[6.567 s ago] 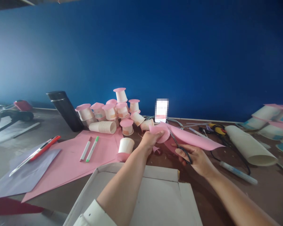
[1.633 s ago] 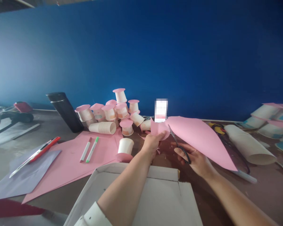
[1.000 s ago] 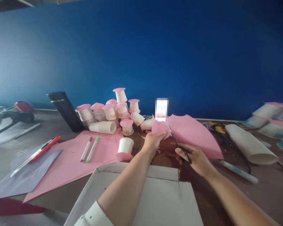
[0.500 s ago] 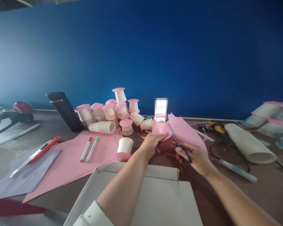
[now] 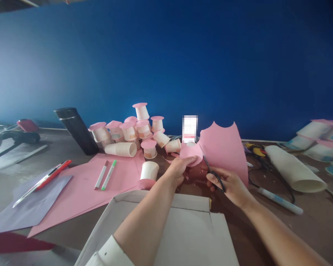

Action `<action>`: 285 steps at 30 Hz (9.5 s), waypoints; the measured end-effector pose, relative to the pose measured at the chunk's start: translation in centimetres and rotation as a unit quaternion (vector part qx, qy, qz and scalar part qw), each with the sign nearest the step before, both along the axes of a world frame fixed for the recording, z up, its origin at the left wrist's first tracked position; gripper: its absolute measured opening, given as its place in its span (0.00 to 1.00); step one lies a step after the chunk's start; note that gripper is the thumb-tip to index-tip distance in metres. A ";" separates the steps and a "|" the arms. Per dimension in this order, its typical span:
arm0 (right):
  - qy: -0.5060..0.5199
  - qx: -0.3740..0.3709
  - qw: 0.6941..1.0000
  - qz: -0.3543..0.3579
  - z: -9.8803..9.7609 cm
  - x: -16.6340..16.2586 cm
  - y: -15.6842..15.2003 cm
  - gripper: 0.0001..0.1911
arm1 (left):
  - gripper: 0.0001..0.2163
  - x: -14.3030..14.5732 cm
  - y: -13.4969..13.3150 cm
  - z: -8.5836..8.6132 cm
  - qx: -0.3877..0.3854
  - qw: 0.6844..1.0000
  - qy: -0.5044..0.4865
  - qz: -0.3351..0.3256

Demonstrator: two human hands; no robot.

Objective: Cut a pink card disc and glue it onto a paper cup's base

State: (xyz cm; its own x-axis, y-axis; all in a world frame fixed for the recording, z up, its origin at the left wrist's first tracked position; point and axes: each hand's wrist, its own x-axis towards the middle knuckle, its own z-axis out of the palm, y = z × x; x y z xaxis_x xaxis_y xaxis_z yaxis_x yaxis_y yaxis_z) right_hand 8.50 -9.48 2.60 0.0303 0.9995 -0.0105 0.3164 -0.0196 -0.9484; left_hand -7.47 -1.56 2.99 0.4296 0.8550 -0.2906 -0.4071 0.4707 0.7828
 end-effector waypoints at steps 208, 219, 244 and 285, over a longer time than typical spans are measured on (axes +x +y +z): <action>-0.018 0.014 1.000 -0.006 -0.1 0.0 -0.1 0.31 | 0.17 0.9 -0.5 -1.0 0.139 0.978 0.060 0.143; -0.030 0.018 0.999 -0.019 0.2 0.0 -0.1 0.29 | 0.21 1.0 0.1 -1.8 0.108 0.984 0.045 0.133; -0.009 0.029 0.999 -0.012 -0.1 0.0 -0.1 0.29 | 0.18 0.9 0.4 -1.9 0.076 0.989 0.034 0.124; -0.007 0.017 1.000 0.011 -0.4 -1.6 0.5 0.23 | 0.18 1.0 0.7 -0.9 0.010 0.975 -0.081 0.207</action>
State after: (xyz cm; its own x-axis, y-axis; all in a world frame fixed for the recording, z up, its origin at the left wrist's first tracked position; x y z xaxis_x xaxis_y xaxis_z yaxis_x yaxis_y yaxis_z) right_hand 6.94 -8.98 2.19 0.0085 0.9997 0.0227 0.3298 0.0187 -0.9439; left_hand -6.50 -0.85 2.11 0.0859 0.9695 -0.2296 -0.6776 0.2258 0.6999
